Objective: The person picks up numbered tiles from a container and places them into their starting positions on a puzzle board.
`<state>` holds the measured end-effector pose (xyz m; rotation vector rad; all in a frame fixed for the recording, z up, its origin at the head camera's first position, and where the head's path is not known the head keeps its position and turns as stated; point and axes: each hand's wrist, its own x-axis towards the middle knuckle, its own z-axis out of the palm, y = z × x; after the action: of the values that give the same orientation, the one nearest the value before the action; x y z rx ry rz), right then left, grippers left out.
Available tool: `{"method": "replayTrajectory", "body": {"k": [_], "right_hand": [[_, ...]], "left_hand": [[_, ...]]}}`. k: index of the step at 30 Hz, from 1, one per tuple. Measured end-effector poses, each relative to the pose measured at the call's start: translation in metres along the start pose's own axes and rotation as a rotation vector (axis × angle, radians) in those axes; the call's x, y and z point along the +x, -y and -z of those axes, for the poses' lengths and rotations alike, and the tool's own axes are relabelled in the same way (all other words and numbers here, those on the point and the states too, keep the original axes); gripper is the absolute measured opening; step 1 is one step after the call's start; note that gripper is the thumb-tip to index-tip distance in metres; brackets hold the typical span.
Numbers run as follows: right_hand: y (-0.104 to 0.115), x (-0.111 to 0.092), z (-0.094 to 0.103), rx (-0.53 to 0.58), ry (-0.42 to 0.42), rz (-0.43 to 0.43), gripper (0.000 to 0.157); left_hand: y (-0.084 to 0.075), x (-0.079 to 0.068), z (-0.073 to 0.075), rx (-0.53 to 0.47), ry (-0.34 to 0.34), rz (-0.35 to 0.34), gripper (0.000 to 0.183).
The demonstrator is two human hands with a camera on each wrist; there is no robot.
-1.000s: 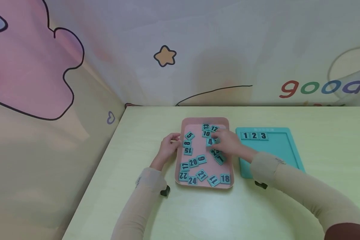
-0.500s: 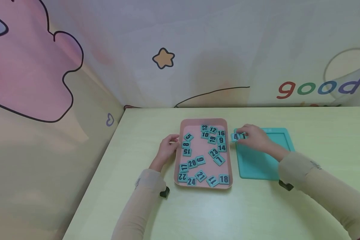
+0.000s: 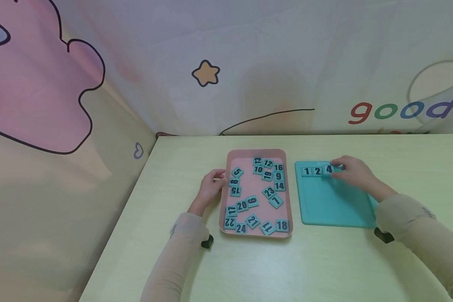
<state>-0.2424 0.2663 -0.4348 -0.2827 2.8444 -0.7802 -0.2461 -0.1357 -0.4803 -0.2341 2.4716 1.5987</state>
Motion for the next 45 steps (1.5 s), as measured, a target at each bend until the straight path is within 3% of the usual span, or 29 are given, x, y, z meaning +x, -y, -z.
{"method": "replayTrajectory", "body": {"k": [6,18,30,45], "right_hand": [[-0.020,0.000,0.006,-0.030,-0.002,-0.019,0.043],[-0.043,0.003,0.003,-0.076,0.032,-0.040,0.045],[-0.046,0.006,-0.003,-0.130,0.015,0.007,0.041],[-0.041,0.008,-0.003,-0.164,0.002,0.002,0.044]], "left_hand": [[-0.001,0.000,0.000,-0.007,0.002,0.027,0.032],[-0.004,-0.002,0.000,-0.007,0.007,0.014,0.034],[-0.003,-0.002,0.000,-0.012,0.010,0.016,0.033],[-0.001,-0.001,0.001,-0.017,0.005,0.005,0.033]]}}
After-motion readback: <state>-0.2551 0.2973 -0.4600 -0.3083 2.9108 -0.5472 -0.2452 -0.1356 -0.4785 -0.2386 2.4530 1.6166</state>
